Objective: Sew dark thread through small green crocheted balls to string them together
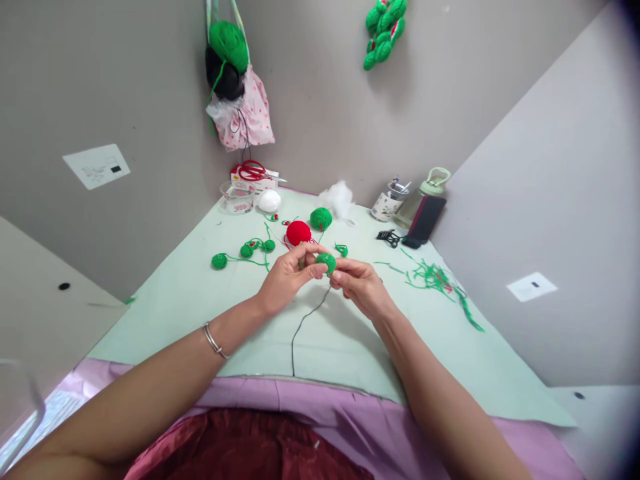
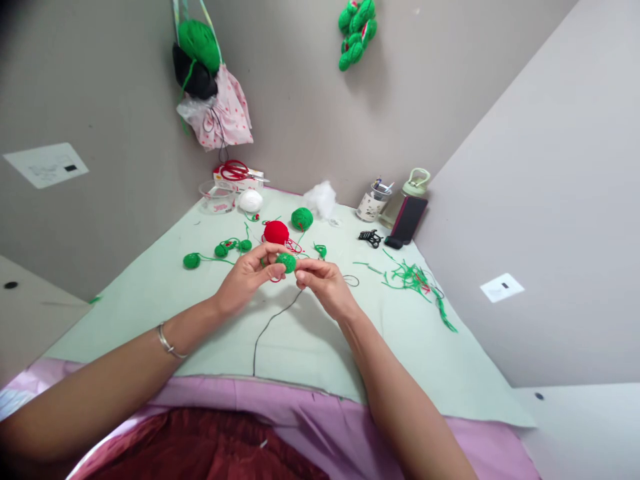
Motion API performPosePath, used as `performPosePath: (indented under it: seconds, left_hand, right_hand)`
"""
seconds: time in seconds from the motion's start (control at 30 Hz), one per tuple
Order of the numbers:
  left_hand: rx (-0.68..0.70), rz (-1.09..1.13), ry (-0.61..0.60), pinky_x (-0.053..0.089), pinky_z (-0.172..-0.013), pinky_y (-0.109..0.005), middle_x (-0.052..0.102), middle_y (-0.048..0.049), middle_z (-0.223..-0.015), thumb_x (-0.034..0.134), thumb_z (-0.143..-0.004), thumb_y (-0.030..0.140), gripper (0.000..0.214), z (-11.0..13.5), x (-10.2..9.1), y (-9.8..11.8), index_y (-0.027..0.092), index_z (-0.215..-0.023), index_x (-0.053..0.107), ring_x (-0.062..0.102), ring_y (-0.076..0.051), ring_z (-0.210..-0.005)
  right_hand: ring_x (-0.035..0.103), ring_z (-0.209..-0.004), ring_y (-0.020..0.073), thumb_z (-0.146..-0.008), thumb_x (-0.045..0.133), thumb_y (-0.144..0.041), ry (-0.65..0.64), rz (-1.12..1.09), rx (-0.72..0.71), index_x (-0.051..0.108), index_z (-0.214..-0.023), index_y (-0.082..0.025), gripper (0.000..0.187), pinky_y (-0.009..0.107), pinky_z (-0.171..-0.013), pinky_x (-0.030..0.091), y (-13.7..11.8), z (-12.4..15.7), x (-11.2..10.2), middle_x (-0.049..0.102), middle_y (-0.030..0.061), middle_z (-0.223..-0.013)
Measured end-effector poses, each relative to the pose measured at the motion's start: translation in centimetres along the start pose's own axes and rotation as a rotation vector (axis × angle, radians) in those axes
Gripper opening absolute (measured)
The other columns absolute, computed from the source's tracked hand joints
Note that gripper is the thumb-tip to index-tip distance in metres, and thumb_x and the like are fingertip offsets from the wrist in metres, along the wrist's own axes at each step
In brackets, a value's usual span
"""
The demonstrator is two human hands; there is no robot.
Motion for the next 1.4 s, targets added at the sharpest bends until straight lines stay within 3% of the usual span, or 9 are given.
performPosePath:
  seconds: [0.3,0.53,0.87,1.4]
  left_hand:
    - [-0.048,0.136,-0.033,0.049,-0.074,-0.028,0.053,0.0023,-0.075,0.073,-0.085,0.038,0.028,0.3,1.0,-0.4,0.019,-0.104,0.064,0.057,-0.014,-0.074]
    - [-0.055,0.063,-0.013,0.046,-0.074,-0.029,0.051,0.0026,-0.075,0.076,-0.081,0.037,0.031,0.1,0.6,-0.6,0.018,-0.102,0.065,0.053,-0.013,-0.072]
    - [-0.024,-0.145,-0.002,0.041,-0.068,-0.027,0.050,0.0034,-0.073,0.072,-0.085,0.035,0.026,-0.3,-0.3,-1.4,0.020,-0.104,0.066,0.050,-0.013,-0.070]
    - [0.024,-0.276,-0.031,0.041,-0.072,-0.027,0.053,0.0036,-0.073,0.073,-0.081,0.027,0.024,-0.1,0.2,-0.8,0.022,-0.104,0.068,0.049,-0.014,-0.072]
  right_hand:
    - [0.052,-0.064,0.0118,-0.062,0.091,-0.036,-0.049,-0.226,0.021,0.069,-0.086,-0.021,0.036,0.025,-0.058,0.041,0.7,-0.5,2.0,0.062,-0.0007,-0.073]
    - [0.053,-0.062,0.0099,-0.061,0.092,-0.033,0.000,-0.225,0.040,0.068,-0.082,-0.020,0.034,0.025,-0.061,0.045,0.9,-0.4,1.5,0.063,-0.0017,-0.074]
    - [0.061,-0.067,0.0105,-0.064,0.090,-0.026,0.094,-0.226,0.179,0.072,-0.083,-0.017,0.028,0.026,-0.069,0.053,2.0,-0.3,-0.1,0.069,0.0000,-0.074]
    - [0.063,-0.065,0.0090,-0.066,0.087,-0.025,0.077,-0.257,0.210,0.074,-0.088,-0.017,0.026,0.022,-0.066,0.054,2.1,-0.2,-0.4,0.071,0.0008,-0.076]
Point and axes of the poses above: each hand's wrist, its own z-axis away from the middle knuckle, its own x-axis out of the palm, y = z × x, the point moved 9 cm from there along -z, towards the middle knuckle
